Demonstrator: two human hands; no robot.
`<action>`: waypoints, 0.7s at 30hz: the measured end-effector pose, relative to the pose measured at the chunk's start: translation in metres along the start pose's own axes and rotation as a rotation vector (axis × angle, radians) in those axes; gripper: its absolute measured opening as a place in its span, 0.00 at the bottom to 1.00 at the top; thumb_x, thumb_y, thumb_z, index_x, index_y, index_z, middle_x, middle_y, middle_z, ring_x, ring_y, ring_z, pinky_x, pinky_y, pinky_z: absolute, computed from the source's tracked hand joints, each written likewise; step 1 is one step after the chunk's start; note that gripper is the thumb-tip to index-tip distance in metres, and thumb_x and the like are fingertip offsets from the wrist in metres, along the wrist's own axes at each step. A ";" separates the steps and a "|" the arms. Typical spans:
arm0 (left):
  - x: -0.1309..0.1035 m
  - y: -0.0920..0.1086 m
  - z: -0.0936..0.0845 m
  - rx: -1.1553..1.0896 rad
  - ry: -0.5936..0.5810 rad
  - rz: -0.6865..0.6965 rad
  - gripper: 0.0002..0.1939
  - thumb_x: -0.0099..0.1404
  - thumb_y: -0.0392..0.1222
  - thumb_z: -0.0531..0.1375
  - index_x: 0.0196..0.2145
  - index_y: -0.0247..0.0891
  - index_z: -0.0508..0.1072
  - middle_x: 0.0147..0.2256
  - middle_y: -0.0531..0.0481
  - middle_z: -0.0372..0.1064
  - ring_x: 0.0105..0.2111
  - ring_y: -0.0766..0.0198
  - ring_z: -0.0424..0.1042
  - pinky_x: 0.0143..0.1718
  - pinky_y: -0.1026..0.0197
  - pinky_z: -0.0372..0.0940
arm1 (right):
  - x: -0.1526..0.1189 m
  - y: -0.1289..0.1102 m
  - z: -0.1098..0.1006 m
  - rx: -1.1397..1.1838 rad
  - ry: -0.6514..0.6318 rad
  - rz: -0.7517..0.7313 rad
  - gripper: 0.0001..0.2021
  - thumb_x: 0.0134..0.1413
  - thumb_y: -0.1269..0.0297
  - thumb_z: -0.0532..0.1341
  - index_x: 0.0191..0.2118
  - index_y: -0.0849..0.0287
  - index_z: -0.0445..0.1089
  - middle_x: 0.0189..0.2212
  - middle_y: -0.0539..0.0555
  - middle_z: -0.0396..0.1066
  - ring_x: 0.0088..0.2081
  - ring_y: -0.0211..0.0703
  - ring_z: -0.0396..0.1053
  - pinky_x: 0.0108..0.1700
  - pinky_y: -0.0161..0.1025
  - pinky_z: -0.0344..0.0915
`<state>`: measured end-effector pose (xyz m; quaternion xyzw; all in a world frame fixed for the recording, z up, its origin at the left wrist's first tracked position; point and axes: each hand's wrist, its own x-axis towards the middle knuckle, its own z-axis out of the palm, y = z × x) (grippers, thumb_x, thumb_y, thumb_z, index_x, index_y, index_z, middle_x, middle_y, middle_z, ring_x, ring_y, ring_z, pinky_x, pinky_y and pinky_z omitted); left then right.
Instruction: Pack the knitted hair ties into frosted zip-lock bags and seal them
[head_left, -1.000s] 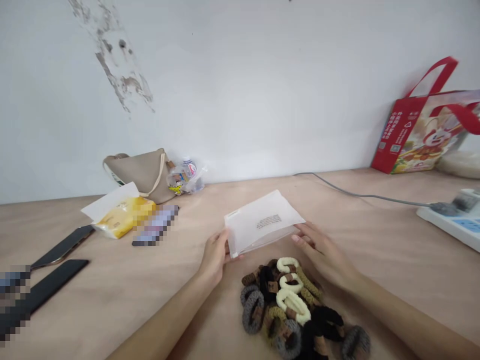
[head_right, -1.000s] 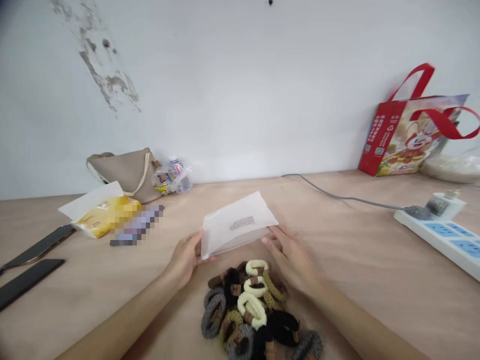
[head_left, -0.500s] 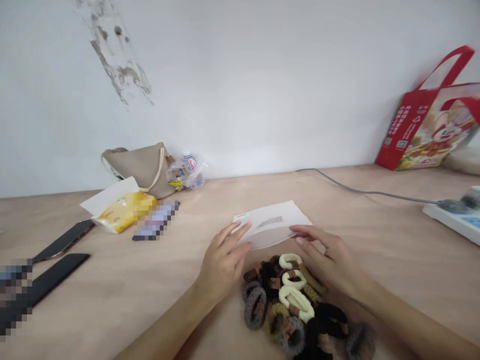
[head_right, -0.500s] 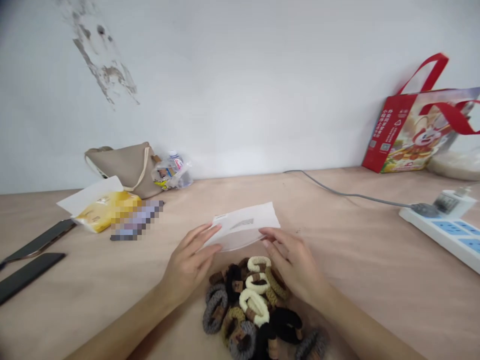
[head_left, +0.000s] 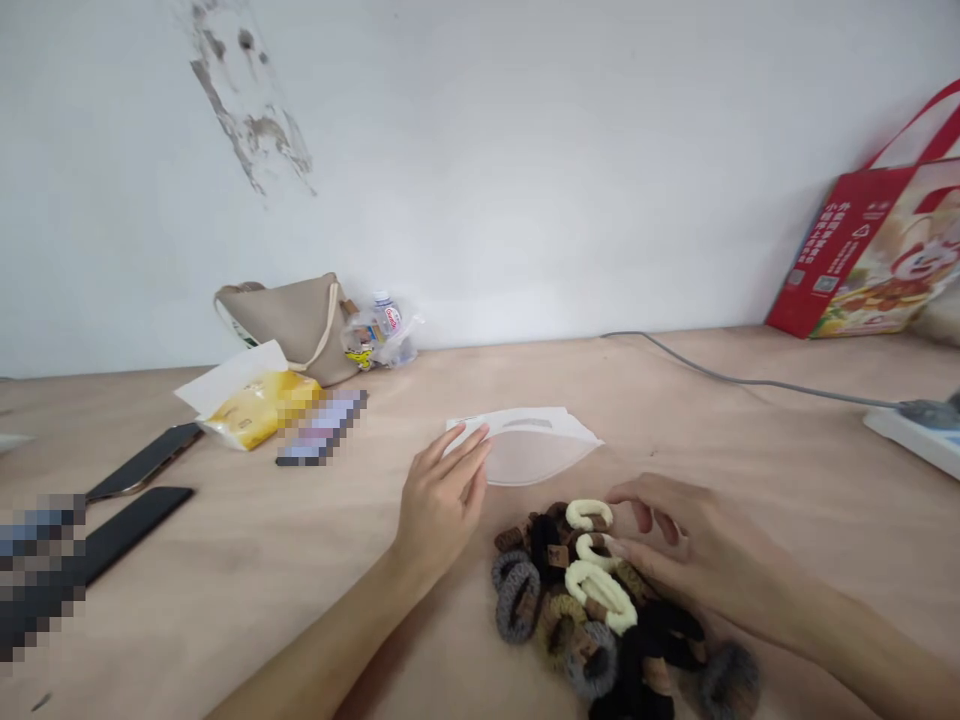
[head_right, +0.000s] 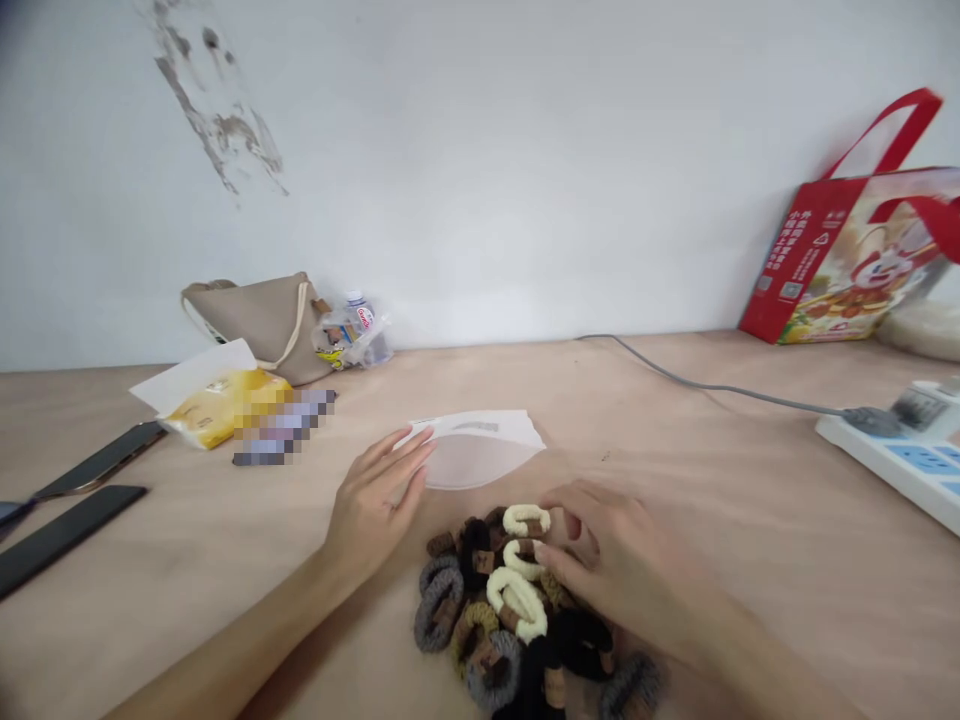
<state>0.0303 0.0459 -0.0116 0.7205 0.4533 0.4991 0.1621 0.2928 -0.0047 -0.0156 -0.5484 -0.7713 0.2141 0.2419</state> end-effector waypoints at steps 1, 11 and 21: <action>0.000 0.001 0.000 0.004 0.003 0.003 0.16 0.56 0.33 0.62 0.40 0.50 0.79 0.46 0.50 0.74 0.55 0.49 0.64 0.62 0.45 0.48 | -0.001 0.002 -0.001 0.000 -0.025 0.017 0.12 0.49 0.59 0.61 0.42 0.46 0.71 0.23 0.45 0.68 0.24 0.39 0.64 0.26 0.34 0.60; -0.005 -0.004 0.005 0.235 -0.015 0.252 0.17 0.61 0.33 0.56 0.45 0.46 0.76 0.48 0.49 0.73 0.51 0.53 0.69 0.54 0.47 0.62 | -0.002 0.000 -0.006 -0.046 -0.136 -0.039 0.13 0.45 0.75 0.55 0.32 0.51 0.71 0.19 0.44 0.67 0.21 0.37 0.62 0.22 0.32 0.55; -0.005 -0.006 0.004 0.410 -0.004 0.433 0.20 0.63 0.29 0.52 0.51 0.37 0.70 0.49 0.45 0.72 0.51 0.58 0.68 0.51 0.51 0.67 | 0.041 -0.049 -0.013 -0.223 0.278 -0.786 0.09 0.59 0.76 0.53 0.39 0.59 0.68 0.36 0.54 0.73 0.37 0.42 0.70 0.40 0.38 0.65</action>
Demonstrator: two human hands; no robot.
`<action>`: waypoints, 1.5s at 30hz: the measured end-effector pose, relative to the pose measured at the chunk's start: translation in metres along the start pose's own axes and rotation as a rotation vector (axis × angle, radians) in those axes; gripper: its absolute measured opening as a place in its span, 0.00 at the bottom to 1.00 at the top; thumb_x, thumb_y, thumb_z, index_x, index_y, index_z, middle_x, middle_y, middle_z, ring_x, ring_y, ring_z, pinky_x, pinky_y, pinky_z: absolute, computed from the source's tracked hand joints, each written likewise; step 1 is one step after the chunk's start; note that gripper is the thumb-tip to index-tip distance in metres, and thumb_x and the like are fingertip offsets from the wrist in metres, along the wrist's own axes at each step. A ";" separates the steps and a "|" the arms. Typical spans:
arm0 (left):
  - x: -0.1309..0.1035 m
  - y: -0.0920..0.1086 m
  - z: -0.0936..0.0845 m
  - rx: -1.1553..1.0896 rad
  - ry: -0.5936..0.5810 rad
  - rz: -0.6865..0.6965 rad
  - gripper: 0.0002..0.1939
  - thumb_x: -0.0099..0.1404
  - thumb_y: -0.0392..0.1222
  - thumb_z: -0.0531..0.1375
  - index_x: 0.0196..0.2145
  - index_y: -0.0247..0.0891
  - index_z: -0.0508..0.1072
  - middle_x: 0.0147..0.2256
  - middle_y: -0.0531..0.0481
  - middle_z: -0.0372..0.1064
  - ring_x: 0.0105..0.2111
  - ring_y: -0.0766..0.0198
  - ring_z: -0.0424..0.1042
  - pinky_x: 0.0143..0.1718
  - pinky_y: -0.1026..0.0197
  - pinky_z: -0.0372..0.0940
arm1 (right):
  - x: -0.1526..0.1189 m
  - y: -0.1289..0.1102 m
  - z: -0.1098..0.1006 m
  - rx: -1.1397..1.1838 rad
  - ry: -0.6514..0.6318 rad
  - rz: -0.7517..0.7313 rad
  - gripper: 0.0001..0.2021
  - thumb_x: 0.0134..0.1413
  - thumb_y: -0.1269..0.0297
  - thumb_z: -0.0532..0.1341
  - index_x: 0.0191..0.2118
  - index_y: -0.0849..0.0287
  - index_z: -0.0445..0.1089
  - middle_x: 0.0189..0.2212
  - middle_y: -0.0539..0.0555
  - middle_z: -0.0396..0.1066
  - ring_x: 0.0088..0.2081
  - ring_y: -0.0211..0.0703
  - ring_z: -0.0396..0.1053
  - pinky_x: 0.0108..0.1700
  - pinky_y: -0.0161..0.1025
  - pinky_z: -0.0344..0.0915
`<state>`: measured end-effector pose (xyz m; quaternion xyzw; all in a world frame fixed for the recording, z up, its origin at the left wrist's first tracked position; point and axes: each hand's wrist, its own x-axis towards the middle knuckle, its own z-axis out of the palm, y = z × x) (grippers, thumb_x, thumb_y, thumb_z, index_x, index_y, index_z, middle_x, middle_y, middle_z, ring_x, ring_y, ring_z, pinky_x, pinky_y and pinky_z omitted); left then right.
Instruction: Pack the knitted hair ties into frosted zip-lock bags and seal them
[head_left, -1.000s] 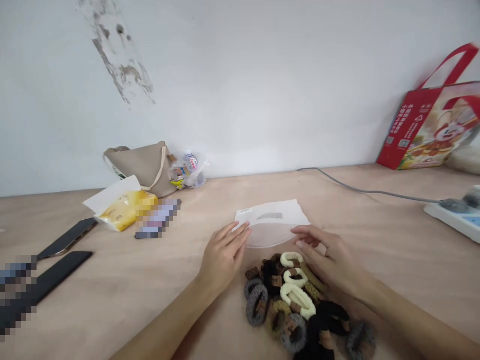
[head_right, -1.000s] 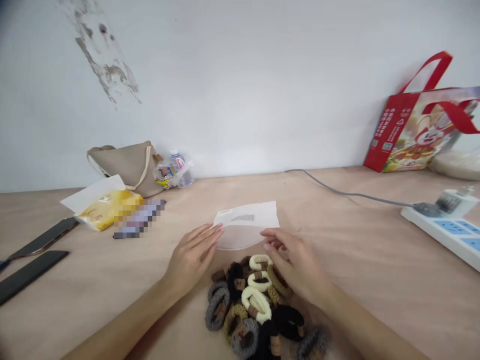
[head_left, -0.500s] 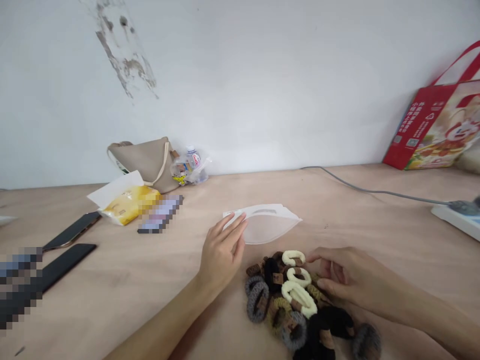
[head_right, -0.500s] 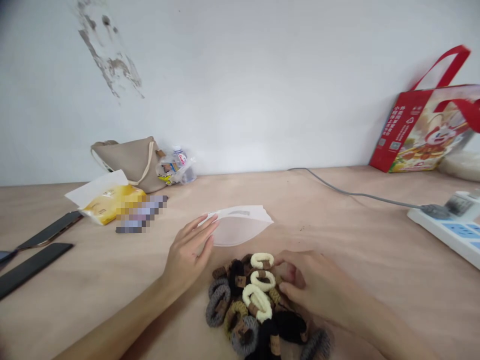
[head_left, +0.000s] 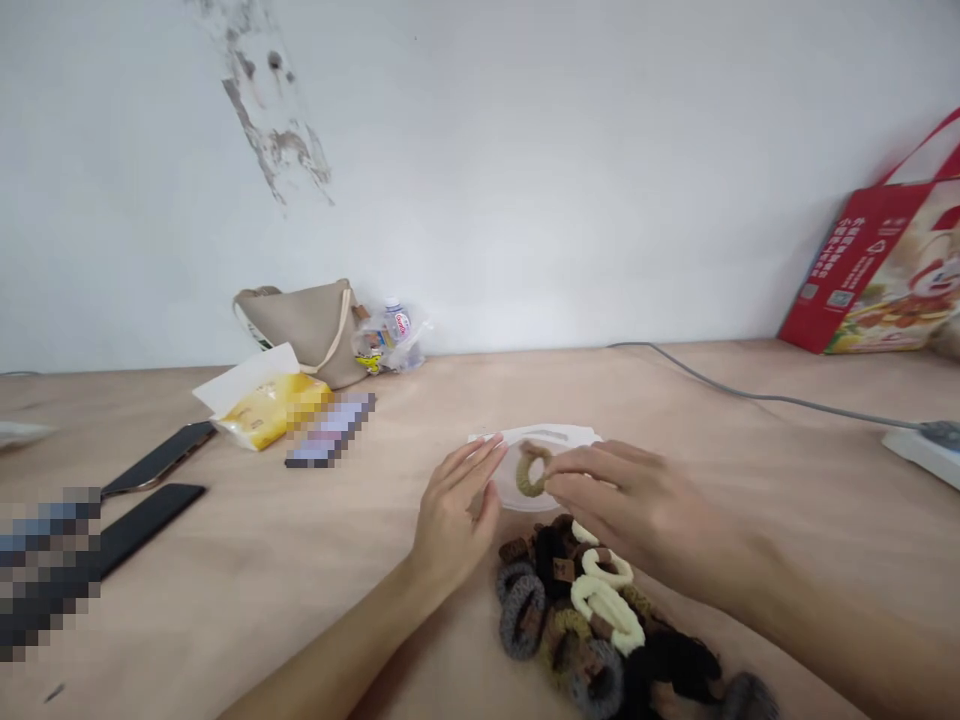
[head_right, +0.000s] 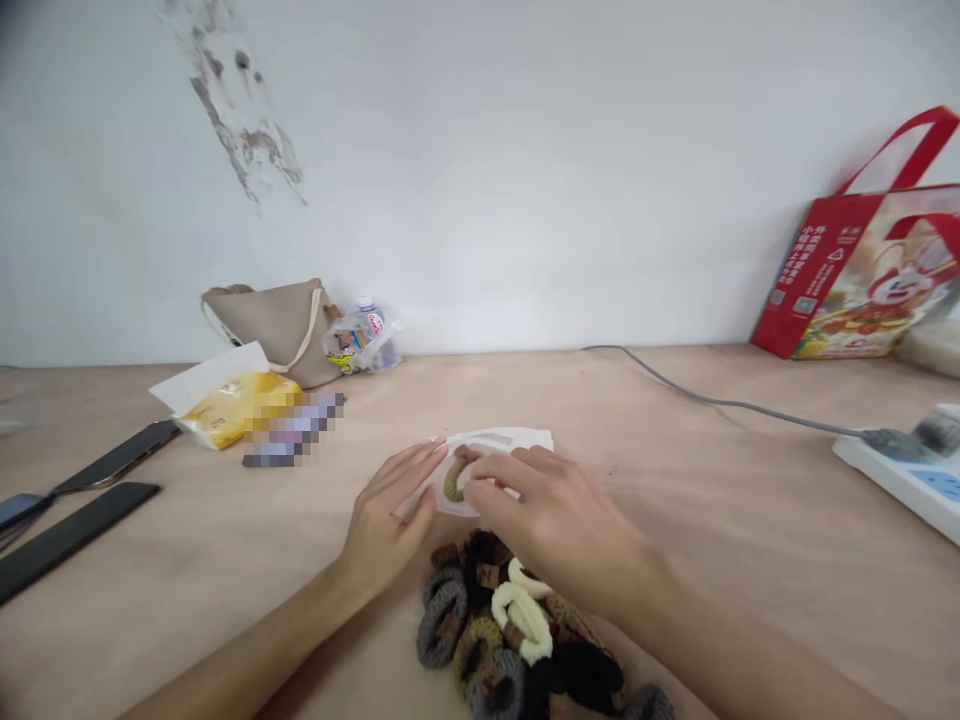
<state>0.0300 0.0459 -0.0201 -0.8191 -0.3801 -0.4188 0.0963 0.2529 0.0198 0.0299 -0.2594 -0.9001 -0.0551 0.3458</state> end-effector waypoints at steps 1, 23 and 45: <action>0.000 -0.001 -0.001 -0.007 0.004 -0.011 0.20 0.62 0.29 0.52 0.51 0.37 0.70 0.49 0.45 0.72 0.51 0.58 0.68 0.51 0.52 0.67 | 0.001 0.001 0.002 0.039 -0.013 0.040 0.09 0.59 0.76 0.53 0.39 0.59 0.68 0.36 0.54 0.73 0.36 0.41 0.70 0.39 0.38 0.66; 0.001 -0.001 0.001 -0.038 0.019 -0.034 0.21 0.61 0.27 0.52 0.50 0.36 0.71 0.48 0.44 0.73 0.50 0.58 0.69 0.52 0.52 0.67 | -0.061 -0.011 0.005 0.454 -0.509 0.881 0.06 0.48 0.70 0.57 0.32 0.53 0.68 0.21 0.44 0.69 0.21 0.34 0.64 0.24 0.30 0.57; 0.001 0.004 -0.001 -0.080 -0.056 -0.090 0.24 0.61 0.27 0.51 0.53 0.41 0.69 0.51 0.48 0.71 0.53 0.58 0.67 0.54 0.50 0.65 | -0.026 -0.024 0.006 0.222 -0.133 0.406 0.08 0.58 0.71 0.54 0.39 0.53 0.68 0.32 0.49 0.72 0.32 0.38 0.70 0.32 0.34 0.65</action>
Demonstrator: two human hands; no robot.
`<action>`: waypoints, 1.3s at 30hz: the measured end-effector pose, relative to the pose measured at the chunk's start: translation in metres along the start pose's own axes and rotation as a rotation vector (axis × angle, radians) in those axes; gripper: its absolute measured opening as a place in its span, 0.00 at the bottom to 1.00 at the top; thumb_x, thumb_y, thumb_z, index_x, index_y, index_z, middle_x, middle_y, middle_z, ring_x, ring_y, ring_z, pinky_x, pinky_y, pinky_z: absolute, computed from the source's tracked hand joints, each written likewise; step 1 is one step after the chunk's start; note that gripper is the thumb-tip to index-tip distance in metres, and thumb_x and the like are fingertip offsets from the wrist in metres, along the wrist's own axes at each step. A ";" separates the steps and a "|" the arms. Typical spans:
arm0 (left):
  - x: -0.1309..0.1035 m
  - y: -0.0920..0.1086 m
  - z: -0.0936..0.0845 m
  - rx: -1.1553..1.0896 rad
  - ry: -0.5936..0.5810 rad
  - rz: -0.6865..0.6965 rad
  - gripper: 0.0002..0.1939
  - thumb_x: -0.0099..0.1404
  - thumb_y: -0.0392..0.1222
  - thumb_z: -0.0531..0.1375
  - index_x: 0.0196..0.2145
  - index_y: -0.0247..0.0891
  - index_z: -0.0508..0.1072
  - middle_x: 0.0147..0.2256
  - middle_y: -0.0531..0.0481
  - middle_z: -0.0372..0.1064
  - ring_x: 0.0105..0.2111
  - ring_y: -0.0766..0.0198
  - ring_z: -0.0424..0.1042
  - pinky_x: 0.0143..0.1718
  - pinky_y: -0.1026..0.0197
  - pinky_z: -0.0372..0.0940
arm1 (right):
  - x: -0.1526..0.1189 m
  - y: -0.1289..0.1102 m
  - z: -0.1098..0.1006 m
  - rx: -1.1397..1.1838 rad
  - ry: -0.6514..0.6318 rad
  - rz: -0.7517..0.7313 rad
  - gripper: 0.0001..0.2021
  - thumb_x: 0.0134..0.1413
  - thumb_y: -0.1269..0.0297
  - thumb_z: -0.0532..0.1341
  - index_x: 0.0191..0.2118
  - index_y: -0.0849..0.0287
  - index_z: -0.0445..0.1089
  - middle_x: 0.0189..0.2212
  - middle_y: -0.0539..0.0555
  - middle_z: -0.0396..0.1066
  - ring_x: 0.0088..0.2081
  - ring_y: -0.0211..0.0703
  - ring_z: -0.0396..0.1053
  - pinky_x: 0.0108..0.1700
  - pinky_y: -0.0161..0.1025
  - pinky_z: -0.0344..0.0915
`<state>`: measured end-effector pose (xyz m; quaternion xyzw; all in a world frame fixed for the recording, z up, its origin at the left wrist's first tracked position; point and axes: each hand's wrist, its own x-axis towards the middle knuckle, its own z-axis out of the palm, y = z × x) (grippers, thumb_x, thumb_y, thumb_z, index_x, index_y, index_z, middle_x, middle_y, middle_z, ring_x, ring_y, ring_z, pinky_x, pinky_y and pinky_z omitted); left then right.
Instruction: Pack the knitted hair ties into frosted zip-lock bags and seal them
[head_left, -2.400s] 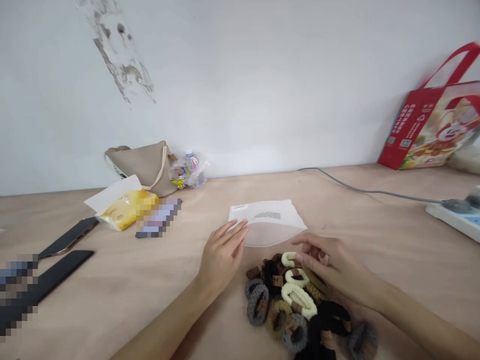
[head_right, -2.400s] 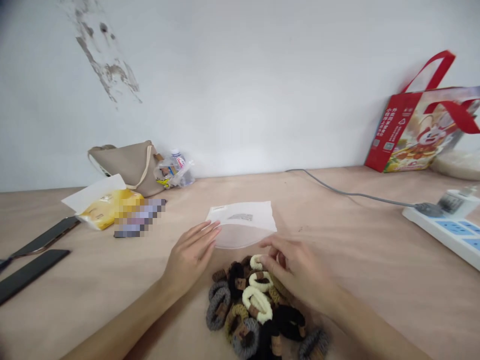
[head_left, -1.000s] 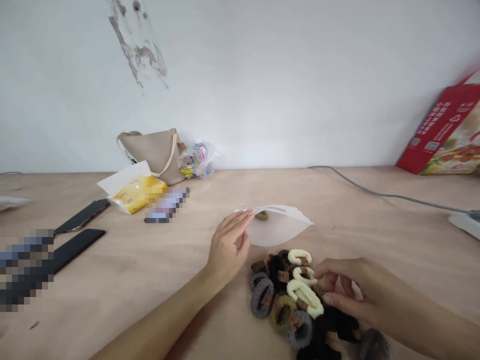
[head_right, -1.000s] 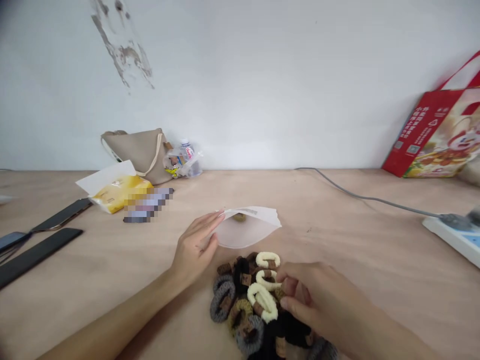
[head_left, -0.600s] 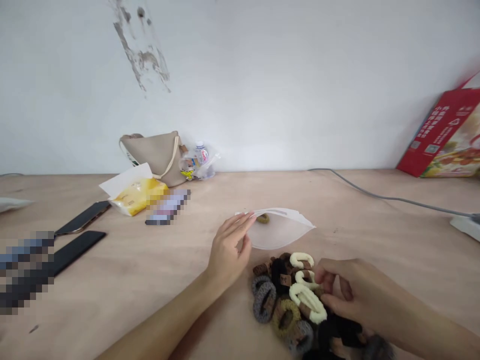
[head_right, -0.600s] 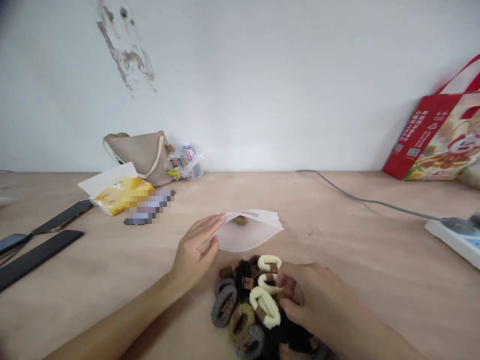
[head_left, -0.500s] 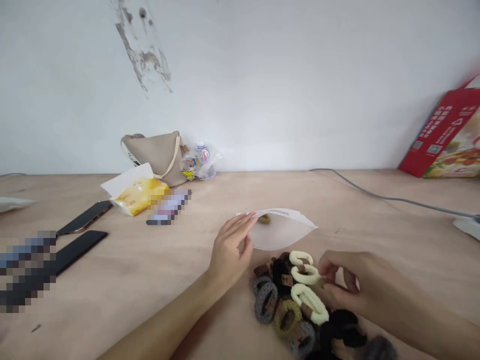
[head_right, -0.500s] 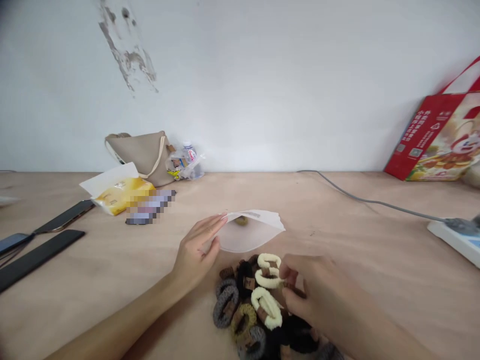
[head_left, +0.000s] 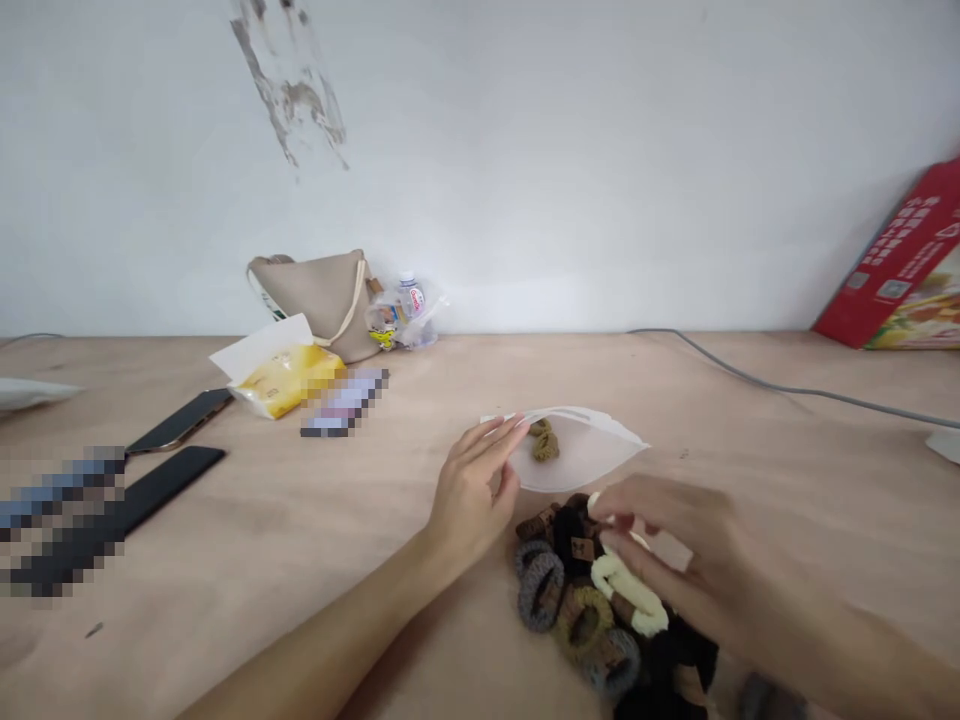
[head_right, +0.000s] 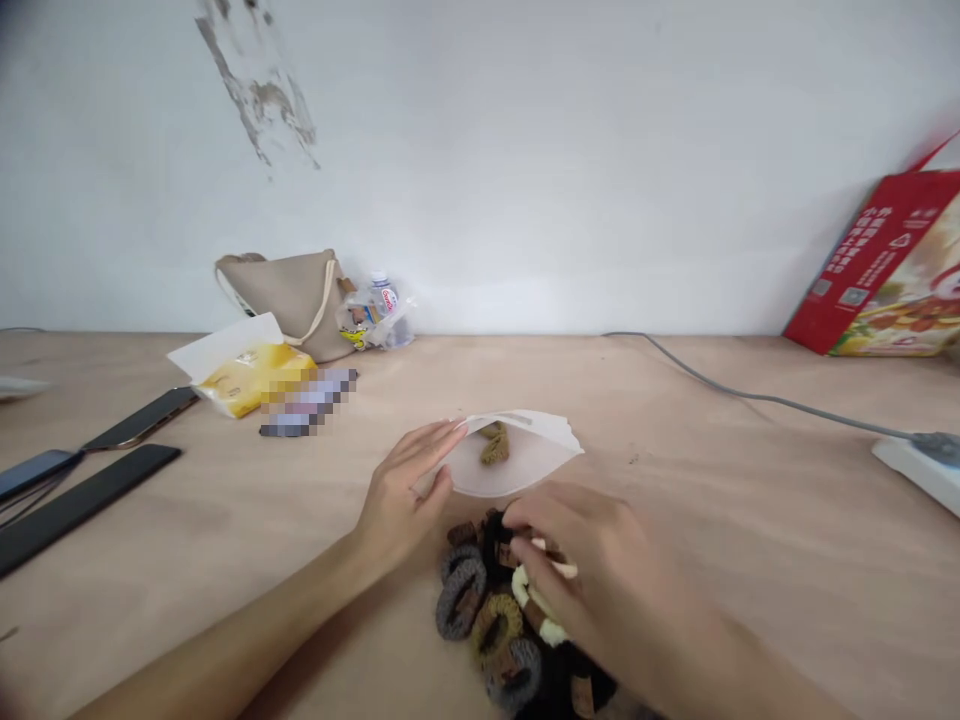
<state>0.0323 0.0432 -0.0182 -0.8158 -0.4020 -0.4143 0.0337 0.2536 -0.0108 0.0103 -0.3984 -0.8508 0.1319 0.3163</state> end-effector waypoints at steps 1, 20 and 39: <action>0.000 0.000 0.001 0.000 0.001 -0.003 0.24 0.61 0.27 0.51 0.53 0.41 0.69 0.51 0.48 0.71 0.53 0.58 0.67 0.54 0.50 0.65 | -0.005 -0.007 0.001 -0.027 -0.027 -0.052 0.07 0.56 0.71 0.56 0.38 0.52 0.68 0.31 0.48 0.72 0.32 0.37 0.69 0.33 0.34 0.65; 0.000 0.002 0.001 -0.003 0.029 0.006 0.23 0.60 0.27 0.51 0.51 0.39 0.71 0.50 0.48 0.72 0.52 0.58 0.68 0.53 0.50 0.66 | -0.016 -0.031 0.024 -0.345 0.133 -0.326 0.12 0.54 0.77 0.50 0.25 0.56 0.63 0.21 0.48 0.66 0.23 0.39 0.63 0.28 0.38 0.57; 0.001 0.003 0.000 -0.023 0.027 -0.011 0.24 0.61 0.27 0.51 0.52 0.40 0.70 0.50 0.48 0.71 0.53 0.58 0.67 0.53 0.50 0.66 | -0.026 -0.019 0.047 -0.644 0.107 -0.159 0.12 0.38 0.75 0.60 0.34 0.58 0.68 0.31 0.54 0.74 0.35 0.51 0.68 0.45 0.49 0.57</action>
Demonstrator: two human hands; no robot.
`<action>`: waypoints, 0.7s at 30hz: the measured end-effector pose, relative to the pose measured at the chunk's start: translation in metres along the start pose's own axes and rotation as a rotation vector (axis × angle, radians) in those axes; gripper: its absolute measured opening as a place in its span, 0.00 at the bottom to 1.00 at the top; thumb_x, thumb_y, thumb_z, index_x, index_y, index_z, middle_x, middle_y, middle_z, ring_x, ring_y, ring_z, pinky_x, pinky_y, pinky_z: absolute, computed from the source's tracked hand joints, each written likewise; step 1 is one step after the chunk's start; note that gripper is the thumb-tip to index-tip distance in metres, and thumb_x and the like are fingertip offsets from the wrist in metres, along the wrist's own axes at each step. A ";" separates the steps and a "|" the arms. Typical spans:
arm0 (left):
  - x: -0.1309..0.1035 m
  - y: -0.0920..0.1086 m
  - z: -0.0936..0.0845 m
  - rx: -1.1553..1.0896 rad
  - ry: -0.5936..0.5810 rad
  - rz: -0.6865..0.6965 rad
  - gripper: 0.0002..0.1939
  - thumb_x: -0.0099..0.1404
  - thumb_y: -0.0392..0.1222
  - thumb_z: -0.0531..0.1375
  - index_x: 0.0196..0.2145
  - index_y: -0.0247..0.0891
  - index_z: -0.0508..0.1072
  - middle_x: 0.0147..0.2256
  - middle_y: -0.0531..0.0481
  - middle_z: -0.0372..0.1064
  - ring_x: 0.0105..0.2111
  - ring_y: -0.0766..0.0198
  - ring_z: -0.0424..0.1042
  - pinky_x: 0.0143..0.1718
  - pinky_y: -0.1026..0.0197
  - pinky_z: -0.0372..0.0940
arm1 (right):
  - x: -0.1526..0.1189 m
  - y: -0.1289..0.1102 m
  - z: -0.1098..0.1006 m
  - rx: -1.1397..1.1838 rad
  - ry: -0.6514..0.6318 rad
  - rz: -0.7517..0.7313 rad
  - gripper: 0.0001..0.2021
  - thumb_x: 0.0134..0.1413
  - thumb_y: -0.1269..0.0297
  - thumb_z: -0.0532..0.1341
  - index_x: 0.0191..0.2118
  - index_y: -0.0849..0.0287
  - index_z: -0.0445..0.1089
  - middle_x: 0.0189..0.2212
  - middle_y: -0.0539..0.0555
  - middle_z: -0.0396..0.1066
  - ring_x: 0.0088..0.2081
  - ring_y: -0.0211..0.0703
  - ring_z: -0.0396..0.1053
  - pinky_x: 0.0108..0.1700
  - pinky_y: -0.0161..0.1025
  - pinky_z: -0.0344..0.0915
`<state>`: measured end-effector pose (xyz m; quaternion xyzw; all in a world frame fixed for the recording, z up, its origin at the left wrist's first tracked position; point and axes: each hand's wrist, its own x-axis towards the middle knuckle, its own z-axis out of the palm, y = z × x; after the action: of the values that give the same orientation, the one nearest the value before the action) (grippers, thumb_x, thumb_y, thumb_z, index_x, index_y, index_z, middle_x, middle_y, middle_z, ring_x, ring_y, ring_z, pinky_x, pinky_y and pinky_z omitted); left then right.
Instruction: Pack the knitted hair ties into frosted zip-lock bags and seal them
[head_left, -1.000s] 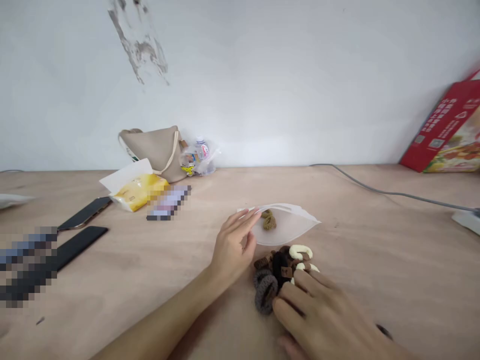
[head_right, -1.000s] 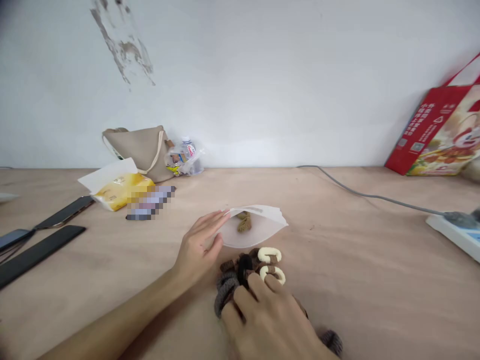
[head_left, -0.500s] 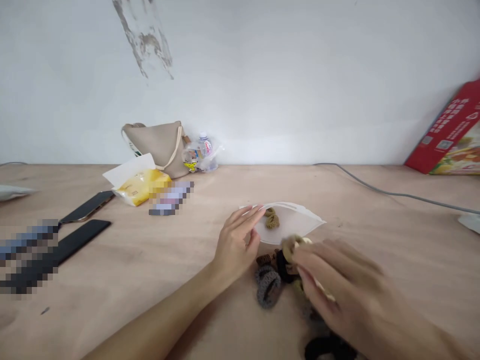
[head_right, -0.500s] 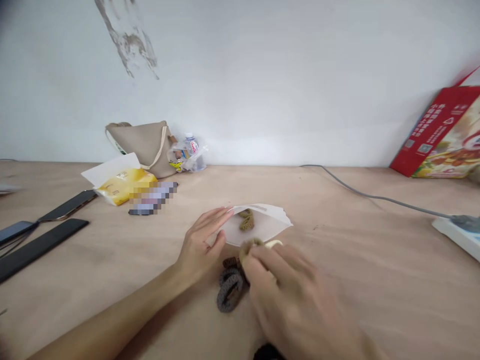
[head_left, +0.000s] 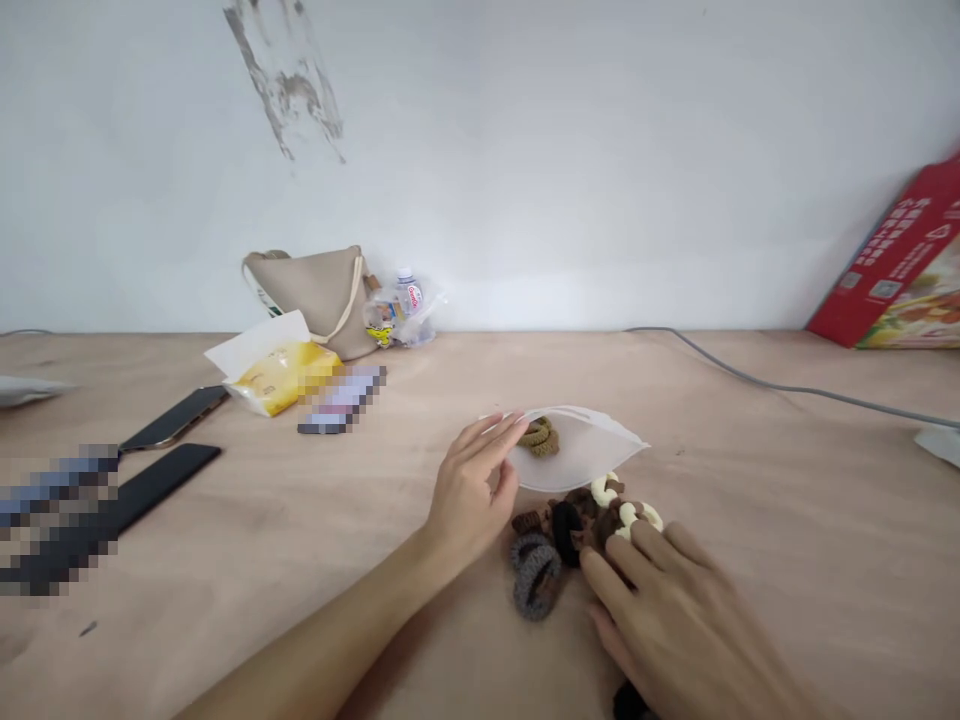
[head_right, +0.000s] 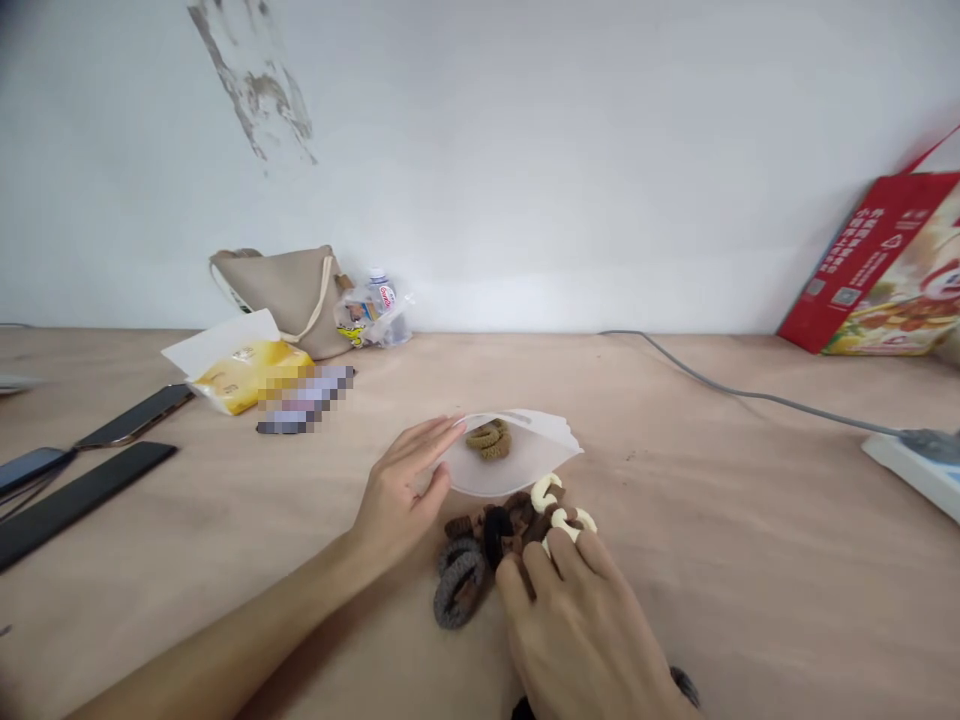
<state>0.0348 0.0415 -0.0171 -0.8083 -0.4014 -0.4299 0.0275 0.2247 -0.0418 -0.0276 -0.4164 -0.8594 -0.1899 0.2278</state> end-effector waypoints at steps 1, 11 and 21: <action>0.000 0.000 0.000 0.000 -0.001 0.001 0.24 0.61 0.27 0.51 0.52 0.40 0.70 0.50 0.48 0.71 0.53 0.58 0.67 0.53 0.50 0.66 | 0.000 0.001 0.002 0.003 -0.012 -0.010 0.12 0.37 0.75 0.60 0.33 0.57 0.68 0.29 0.54 0.73 0.34 0.51 0.68 0.46 0.50 0.56; 0.000 0.000 0.000 -0.001 -0.004 0.001 0.23 0.60 0.27 0.50 0.51 0.37 0.70 0.50 0.47 0.71 0.52 0.58 0.67 0.54 0.50 0.66 | 0.012 0.022 -0.024 0.401 0.159 -0.003 0.09 0.54 0.77 0.54 0.35 0.56 0.66 0.28 0.50 0.71 0.31 0.41 0.67 0.37 0.40 0.59; 0.000 0.000 -0.001 -0.006 -0.002 -0.002 0.24 0.61 0.27 0.51 0.52 0.40 0.70 0.50 0.48 0.71 0.53 0.58 0.67 0.54 0.51 0.65 | 0.029 0.052 0.000 0.412 0.181 0.079 0.11 0.61 0.74 0.53 0.47 0.55 0.64 0.43 0.53 0.73 0.45 0.41 0.71 0.44 0.36 0.67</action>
<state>0.0340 0.0408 -0.0165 -0.8084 -0.4008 -0.4303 0.0245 0.2507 0.0065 -0.0049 -0.3758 -0.8390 -0.0378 0.3916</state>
